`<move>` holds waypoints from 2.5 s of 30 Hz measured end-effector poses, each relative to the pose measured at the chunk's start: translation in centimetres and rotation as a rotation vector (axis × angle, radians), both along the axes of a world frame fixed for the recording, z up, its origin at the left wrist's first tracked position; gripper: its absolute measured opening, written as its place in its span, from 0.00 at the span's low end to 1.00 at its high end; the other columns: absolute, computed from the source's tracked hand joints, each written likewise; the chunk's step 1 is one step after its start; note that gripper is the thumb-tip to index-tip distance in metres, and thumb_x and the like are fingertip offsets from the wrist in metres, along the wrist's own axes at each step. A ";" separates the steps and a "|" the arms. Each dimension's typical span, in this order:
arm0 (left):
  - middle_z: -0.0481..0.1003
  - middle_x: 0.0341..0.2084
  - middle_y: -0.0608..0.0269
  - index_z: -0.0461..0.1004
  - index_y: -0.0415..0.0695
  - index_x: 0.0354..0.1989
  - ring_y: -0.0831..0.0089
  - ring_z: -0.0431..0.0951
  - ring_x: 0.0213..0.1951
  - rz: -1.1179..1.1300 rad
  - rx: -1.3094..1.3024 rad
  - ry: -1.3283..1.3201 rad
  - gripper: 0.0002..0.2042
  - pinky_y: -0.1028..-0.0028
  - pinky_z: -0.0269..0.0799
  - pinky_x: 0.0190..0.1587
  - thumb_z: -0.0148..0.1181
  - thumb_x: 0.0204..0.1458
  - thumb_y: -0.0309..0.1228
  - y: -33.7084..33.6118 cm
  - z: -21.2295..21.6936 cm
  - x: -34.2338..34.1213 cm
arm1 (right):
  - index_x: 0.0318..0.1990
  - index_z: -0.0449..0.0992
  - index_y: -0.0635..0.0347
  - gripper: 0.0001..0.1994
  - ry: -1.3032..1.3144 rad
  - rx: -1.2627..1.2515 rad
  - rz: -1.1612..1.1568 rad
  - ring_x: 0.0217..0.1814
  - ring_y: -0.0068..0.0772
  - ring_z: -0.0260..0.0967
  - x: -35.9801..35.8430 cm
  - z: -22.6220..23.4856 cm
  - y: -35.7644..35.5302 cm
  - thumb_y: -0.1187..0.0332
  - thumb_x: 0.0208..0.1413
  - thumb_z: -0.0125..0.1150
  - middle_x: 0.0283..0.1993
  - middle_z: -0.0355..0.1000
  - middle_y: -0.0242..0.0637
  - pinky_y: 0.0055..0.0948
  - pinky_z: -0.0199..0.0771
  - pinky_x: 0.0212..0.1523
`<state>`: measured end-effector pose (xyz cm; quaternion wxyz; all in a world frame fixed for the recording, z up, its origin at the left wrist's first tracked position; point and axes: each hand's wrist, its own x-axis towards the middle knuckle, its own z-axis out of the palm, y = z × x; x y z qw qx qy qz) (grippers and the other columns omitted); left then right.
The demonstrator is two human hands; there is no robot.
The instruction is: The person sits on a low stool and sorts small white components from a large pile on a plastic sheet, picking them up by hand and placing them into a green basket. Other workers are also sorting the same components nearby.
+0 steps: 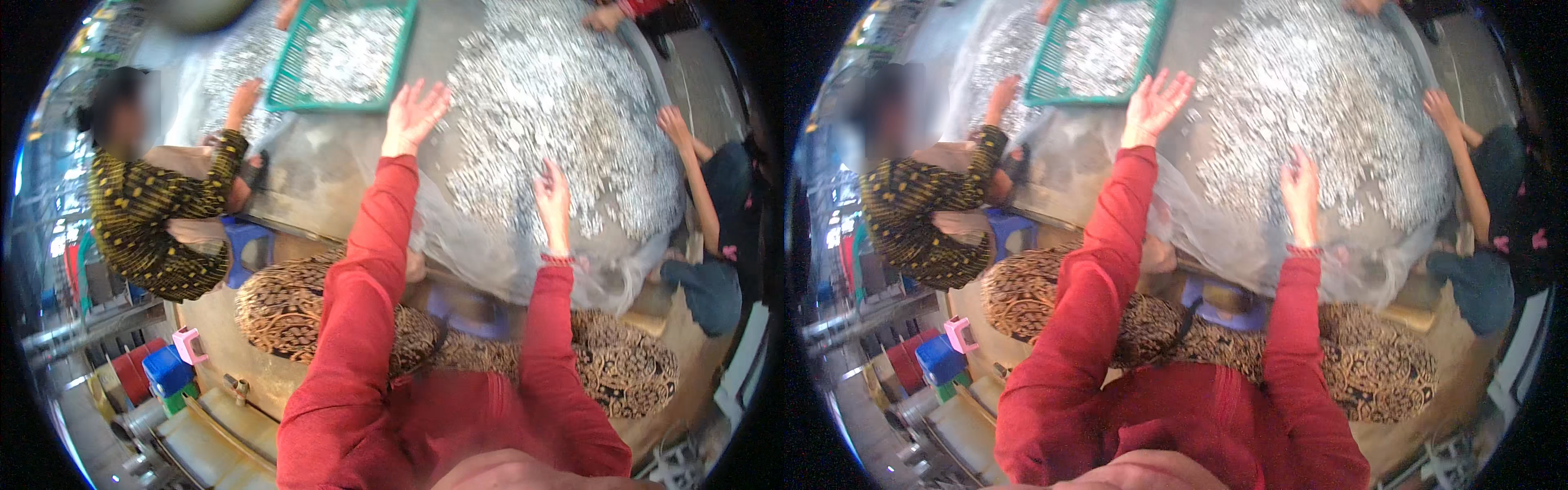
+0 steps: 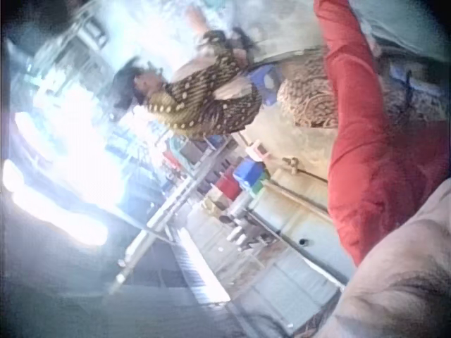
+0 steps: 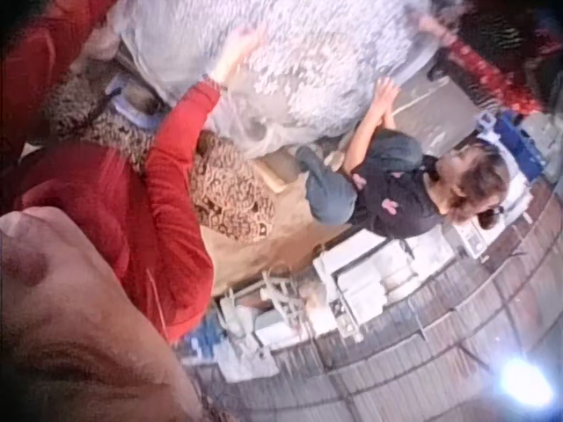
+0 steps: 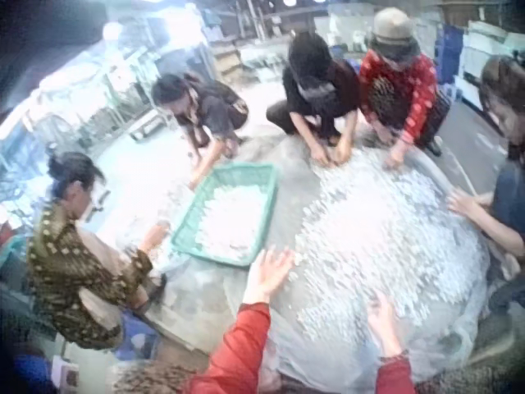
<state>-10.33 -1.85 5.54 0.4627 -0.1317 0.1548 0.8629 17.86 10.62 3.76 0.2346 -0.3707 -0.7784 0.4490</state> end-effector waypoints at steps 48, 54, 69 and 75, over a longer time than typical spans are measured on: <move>0.64 0.20 0.70 0.66 0.44 0.36 0.73 0.66 0.21 -0.685 -0.335 0.593 0.10 0.77 0.61 0.22 0.53 0.45 0.31 3.1 -3.4 13.8 | 0.47 0.70 0.53 0.15 0.076 -0.741 -0.016 0.20 0.17 0.59 3.0 -7.7 2.5 0.63 0.51 0.56 0.23 0.66 0.29 0.20 0.59 0.18; 0.68 0.31 0.59 0.66 0.44 0.29 0.66 0.68 0.32 -0.552 -0.152 0.471 0.09 0.74 0.66 0.25 0.49 0.49 0.36 5.0 -2.1 11.7 | 0.48 0.69 0.57 0.20 -0.070 -0.389 -0.186 0.26 0.26 0.66 5.5 -8.2 3.7 0.65 0.45 0.60 0.23 0.68 0.34 0.26 0.67 0.30; 0.75 0.22 0.53 0.75 0.45 0.35 0.61 0.76 0.28 -0.676 -1.140 2.120 0.13 0.66 0.69 0.35 0.62 0.40 0.37 9.8 -6.1 11.2 | 0.48 0.66 0.60 0.19 -0.367 -0.384 0.092 0.28 0.43 0.70 3.1 -9.4 2.9 0.63 0.50 0.54 0.33 0.70 0.48 0.38 0.69 0.31; 0.74 0.22 0.49 0.75 0.45 0.33 0.58 0.76 0.28 -0.429 -1.221 2.202 0.11 0.64 0.69 0.33 0.60 0.43 0.36 9.0 -10.4 13.3 | 0.40 0.72 0.65 0.09 0.198 -0.803 -0.123 0.20 0.19 0.65 5.5 -7.7 6.0 0.73 0.50 0.55 0.23 0.68 0.31 0.17 0.64 0.17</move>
